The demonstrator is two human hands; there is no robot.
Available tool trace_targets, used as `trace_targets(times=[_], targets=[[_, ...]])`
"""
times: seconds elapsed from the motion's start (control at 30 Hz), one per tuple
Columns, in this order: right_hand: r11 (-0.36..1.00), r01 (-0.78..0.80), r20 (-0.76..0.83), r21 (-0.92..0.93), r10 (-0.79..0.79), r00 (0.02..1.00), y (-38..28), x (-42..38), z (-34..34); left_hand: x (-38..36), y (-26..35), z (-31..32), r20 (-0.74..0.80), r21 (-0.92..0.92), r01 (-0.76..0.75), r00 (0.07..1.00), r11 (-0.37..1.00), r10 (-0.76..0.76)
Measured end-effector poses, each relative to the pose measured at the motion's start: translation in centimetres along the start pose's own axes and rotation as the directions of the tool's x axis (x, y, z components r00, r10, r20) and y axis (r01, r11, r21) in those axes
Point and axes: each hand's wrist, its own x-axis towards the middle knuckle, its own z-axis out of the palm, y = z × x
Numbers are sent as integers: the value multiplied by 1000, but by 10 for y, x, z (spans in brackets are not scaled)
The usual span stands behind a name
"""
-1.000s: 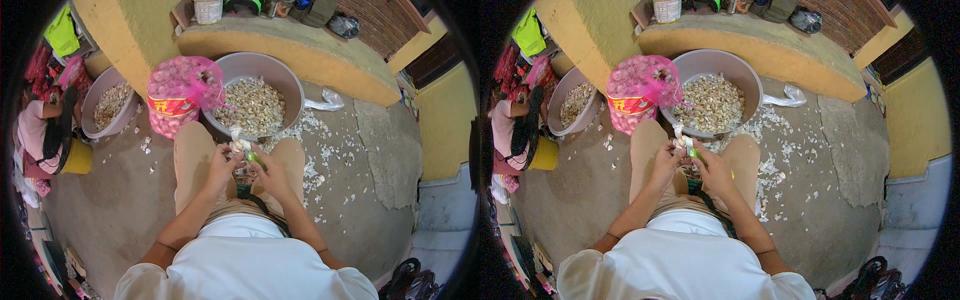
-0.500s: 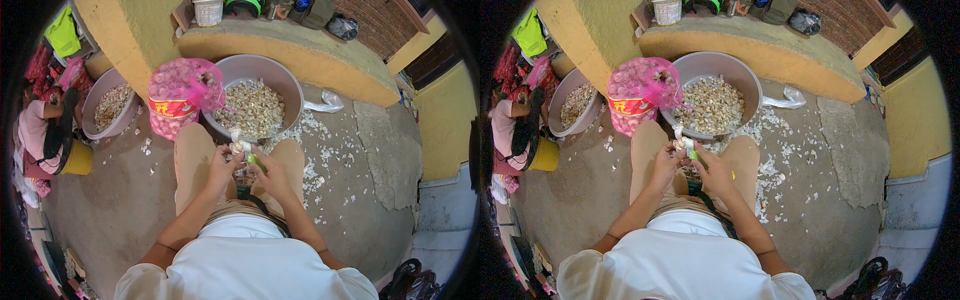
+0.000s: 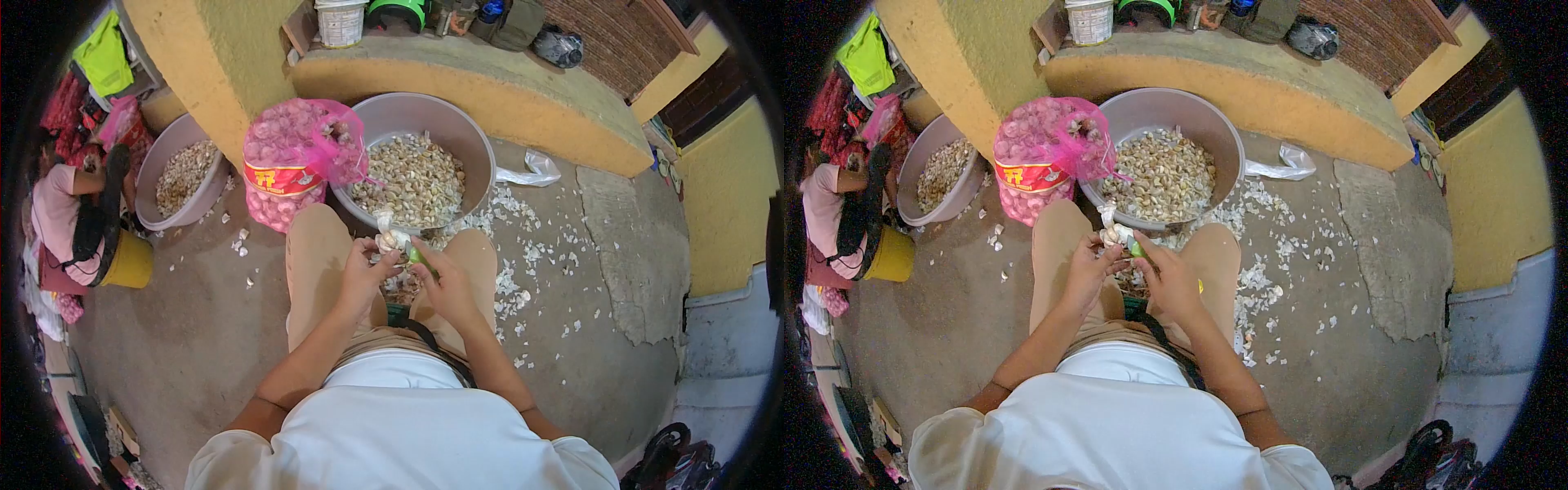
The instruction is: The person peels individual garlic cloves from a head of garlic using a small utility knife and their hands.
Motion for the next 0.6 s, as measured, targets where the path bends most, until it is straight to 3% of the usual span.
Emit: trace_targets(times=[0.1, 0.2, 0.3, 0.37, 0.47, 0.6], targets=[[991, -27, -61, 133, 36, 998, 5, -2, 4, -1, 0, 1, 10, -13, 10, 1000, 1000, -10], [916, -286, -158, 283, 338, 928, 10, -3, 9, -2, 2, 2, 26, 17, 13, 1000, 1000, -14], [800, -332, -110, 500, 439, 891, -3, 3, -7, -1, 1, 1, 43, 99, -12, 999, 995, 7], [803, -351, -82, 481, 440, 894, 0, 5, -7, -3, 1, 2, 66, 171, -32, 998, 985, 21], [766, -419, 23, 488, 469, 883, -2, 4, -8, -6, -1, 3, 156, 538, -205, 977, 818, 142], [691, -423, 59, 586, 484, 873, -7, 3, -7, -14, 11, 11, 211, 705, -339, 939, 623, 272]])
